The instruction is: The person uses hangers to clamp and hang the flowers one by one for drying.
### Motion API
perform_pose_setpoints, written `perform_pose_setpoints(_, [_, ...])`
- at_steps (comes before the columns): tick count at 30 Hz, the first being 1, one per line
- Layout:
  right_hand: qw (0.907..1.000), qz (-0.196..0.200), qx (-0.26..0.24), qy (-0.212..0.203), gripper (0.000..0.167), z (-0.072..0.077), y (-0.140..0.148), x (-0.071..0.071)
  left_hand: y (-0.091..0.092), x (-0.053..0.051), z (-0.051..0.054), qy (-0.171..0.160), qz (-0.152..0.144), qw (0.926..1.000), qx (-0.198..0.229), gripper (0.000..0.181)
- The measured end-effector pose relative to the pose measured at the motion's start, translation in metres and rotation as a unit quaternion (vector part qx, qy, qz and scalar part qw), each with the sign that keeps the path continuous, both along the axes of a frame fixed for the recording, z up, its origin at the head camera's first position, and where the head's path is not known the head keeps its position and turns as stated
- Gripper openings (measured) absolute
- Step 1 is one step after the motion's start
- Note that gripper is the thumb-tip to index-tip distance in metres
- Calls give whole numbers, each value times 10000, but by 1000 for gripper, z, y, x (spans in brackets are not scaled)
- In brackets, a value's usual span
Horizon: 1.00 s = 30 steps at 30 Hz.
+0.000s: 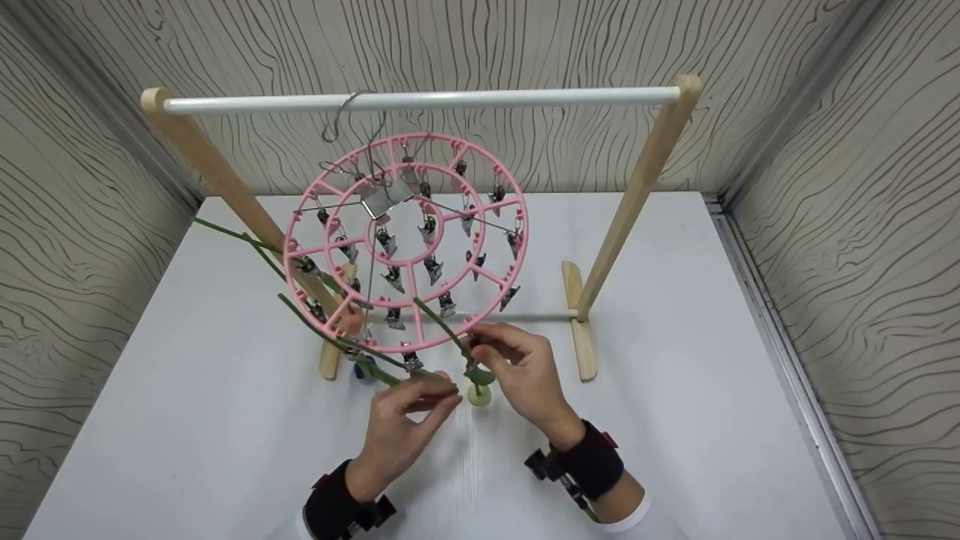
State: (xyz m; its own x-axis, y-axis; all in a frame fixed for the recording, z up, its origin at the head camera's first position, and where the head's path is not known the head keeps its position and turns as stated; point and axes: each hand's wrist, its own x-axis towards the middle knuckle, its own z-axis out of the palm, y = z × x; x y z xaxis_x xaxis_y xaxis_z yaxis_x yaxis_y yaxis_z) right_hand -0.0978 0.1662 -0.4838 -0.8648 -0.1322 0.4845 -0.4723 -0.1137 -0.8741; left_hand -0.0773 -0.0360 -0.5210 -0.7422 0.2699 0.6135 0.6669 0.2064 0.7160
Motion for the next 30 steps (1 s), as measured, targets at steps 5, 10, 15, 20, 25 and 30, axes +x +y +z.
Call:
perform_pose_setpoints(5, [9996, -204, -34, 180, 22, -1, 0, -1, -12, 4, -5, 133, -141, 9997, -130, 12])
perform_pose_setpoints(10, [9988, -461, 88, 125, 27, -3, 0, -1, -29, 9, -7, 33, -269, 9990, -360, 10])
perform_pose_setpoints(15, [9973, -679, 263, -1, 29, -8, 2, -1, -49, 11, -8, -27, -186, 9983, -555, 11])
perform_pose_setpoints(20, [9977, -646, 137, 127, 29, -14, 6, -1, -71, 9, -11, -167, 101, 9983, -553, 16])
perform_pose_setpoints(25, [9970, -617, -147, 439, 29, -20, 11, 3, -94, 8, -14, -434, 364, 9963, -650, 19])
perform_pose_setpoints(30, [9888, -1218, 415, 760, 33, -28, 21, 8, -115, 5, -19, -428, 846, 9901, -1036, 25])
